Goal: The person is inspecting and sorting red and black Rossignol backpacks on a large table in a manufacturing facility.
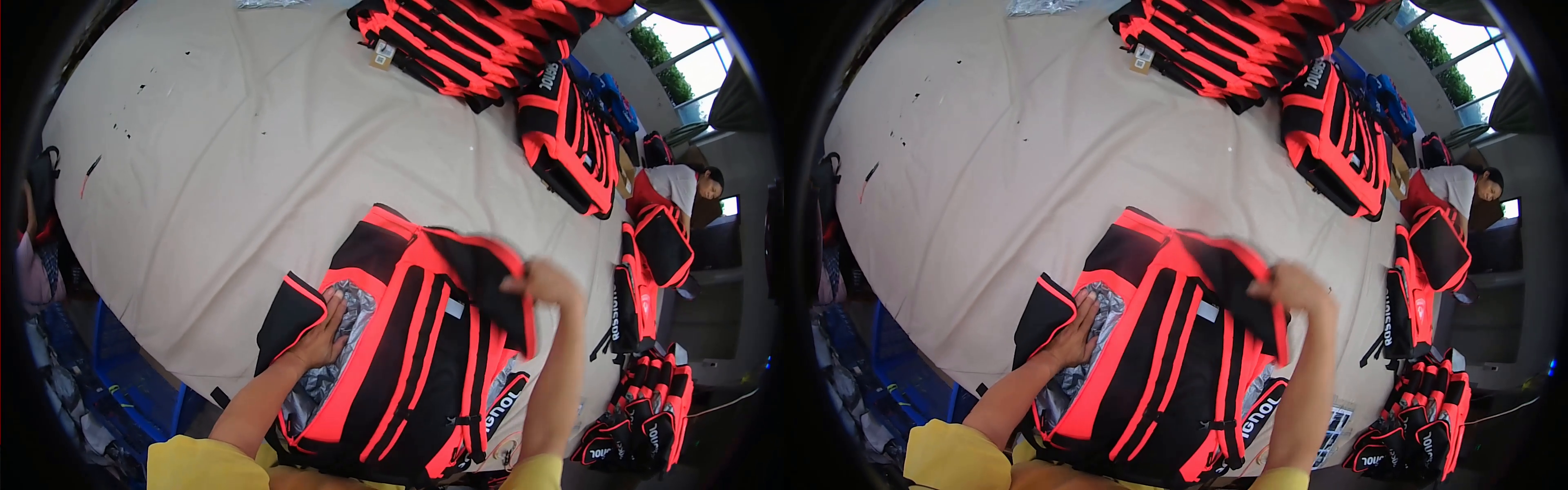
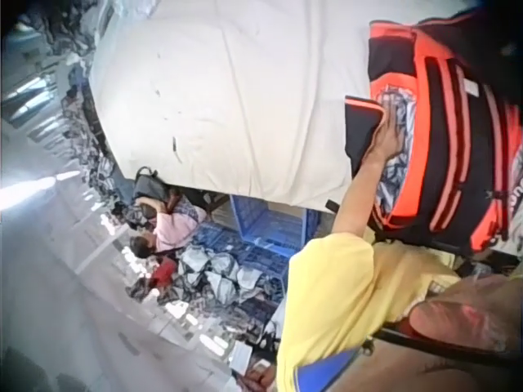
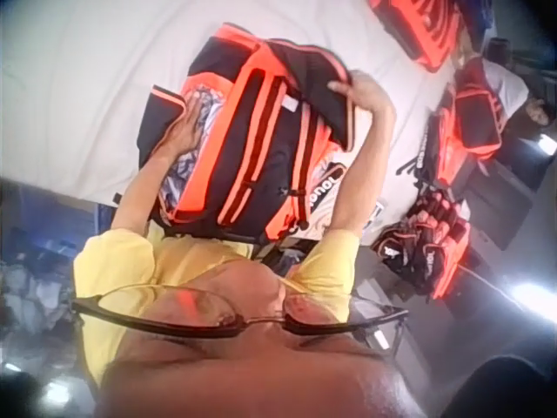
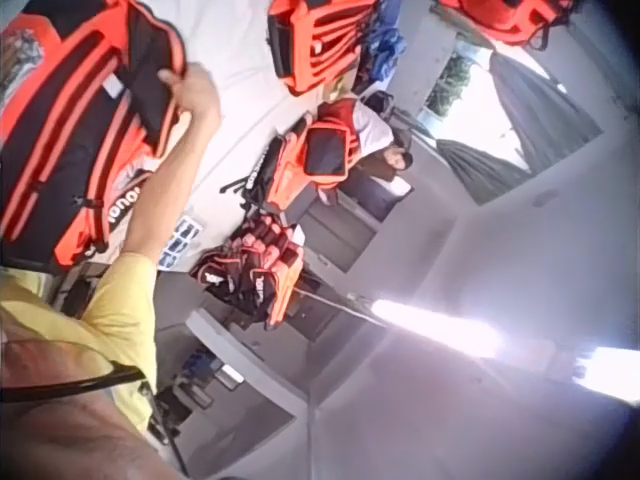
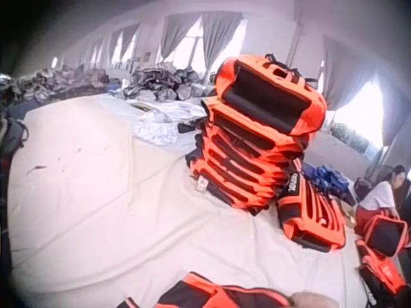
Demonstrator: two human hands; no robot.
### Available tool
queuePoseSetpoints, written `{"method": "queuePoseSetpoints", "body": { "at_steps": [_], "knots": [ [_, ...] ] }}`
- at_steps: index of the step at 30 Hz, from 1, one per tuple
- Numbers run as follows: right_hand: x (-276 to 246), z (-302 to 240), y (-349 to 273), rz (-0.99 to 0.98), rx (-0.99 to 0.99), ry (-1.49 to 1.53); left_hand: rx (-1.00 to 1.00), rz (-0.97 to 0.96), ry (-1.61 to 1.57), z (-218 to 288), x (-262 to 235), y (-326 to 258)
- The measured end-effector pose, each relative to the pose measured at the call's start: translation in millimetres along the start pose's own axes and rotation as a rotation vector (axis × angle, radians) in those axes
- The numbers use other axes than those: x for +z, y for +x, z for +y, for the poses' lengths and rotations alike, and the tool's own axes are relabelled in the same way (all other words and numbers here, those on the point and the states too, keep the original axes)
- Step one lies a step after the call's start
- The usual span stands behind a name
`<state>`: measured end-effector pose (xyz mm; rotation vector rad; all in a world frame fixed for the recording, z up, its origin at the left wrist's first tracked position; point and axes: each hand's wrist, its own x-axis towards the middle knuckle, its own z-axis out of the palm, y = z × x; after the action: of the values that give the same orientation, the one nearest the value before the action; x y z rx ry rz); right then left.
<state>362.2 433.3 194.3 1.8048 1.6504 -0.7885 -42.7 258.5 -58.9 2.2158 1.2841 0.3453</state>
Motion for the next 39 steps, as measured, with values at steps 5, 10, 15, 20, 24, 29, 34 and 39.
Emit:
{"method": "queuePoseSetpoints", "body": {
  "at_steps": [5, 10, 15, 20, 24, 29, 34, 39],
  "knots": [
    [-33, 0, 64, 1.61, -0.08, -0.063, -0.013, -0.06, 0.157, 1, -6, 6],
    [121, -73, 63, 0.989, -0.375, 0.312, -0.058, -0.1, 0.201, 1, -12, 5],
    [244, -75, 58, 0.908, -0.278, 0.239, -0.054, -0.094, 0.196, 6, -15, 10],
    [239, -80, 65, 0.923, -0.226, 0.303, -0.089, -0.129, 0.135, 3, -6, 4],
    [241, -85, 67, 1.029, -0.278, 0.36, -0.111, -0.187, 0.234, 4, -10, 1],
    [202, -31, 82, 1.077, -0.076, 0.679, -0.111, -0.168, 0.268, 0, -4, 6],
    [170, 56, 103, 0.935, 0.405, 0.53, -0.169, -0.184, 0.173, 11, -15, 12],
    [158, 43, 116, 0.932, 0.246, 0.314, -0.107, -0.133, 0.19, 5, -10, 4]
  ]
}}
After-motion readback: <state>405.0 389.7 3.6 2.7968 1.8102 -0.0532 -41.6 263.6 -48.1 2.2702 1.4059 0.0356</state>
